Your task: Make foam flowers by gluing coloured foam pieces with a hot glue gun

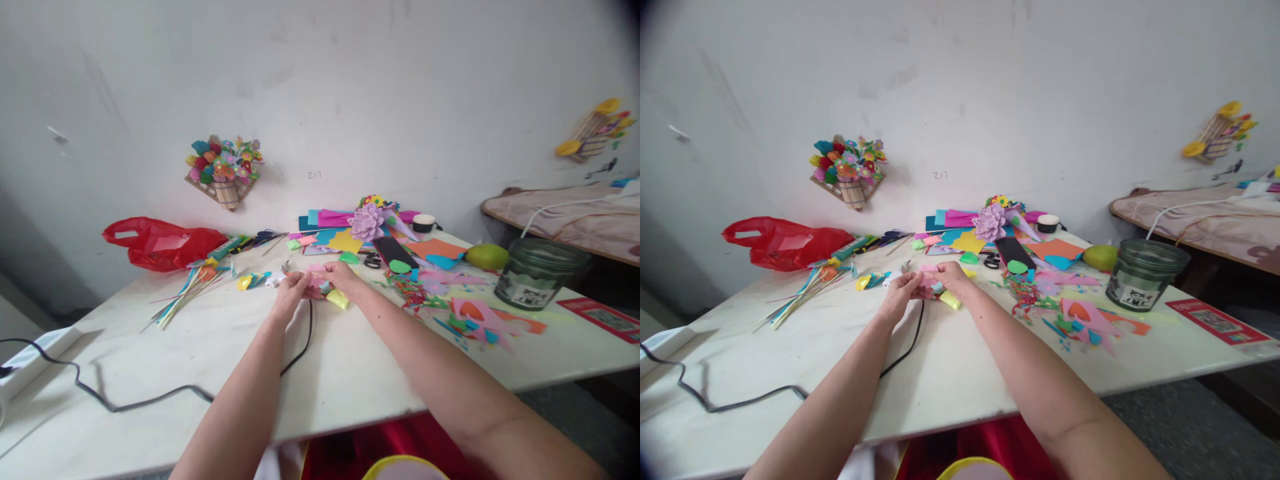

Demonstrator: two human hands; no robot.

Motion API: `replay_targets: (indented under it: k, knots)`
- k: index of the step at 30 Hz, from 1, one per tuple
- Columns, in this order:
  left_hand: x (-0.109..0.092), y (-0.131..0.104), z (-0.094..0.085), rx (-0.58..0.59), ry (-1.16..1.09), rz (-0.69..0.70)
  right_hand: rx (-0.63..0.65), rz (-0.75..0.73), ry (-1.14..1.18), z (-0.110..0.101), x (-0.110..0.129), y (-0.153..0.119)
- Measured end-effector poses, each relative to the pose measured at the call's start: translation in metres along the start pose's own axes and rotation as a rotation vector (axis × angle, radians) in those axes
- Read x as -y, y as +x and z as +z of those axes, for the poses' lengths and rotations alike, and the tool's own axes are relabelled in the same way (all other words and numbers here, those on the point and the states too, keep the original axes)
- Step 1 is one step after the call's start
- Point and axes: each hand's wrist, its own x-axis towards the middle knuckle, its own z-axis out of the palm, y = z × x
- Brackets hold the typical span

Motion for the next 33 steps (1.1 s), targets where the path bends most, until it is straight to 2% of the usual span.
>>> replay_targets:
  k: [5,11,22,33]
  knots:
    - [0.0,0.001,-0.001,-0.057,0.034,0.031,0.002,0.039,0.017,-0.002,0.005,-0.002]
    - [0.0,0.001,-0.002,-0.06,0.03,0.024,-0.066,-0.027,-0.049,-0.003,0.002,0.001]
    - [0.001,0.003,-0.001,-0.097,-0.028,0.043,-0.045,-0.071,-0.172,0.003,0.011,-0.005]
    - [0.001,0.004,0.0,-0.109,-0.016,0.059,-0.013,-0.064,-0.171,0.002,0.014,-0.007]
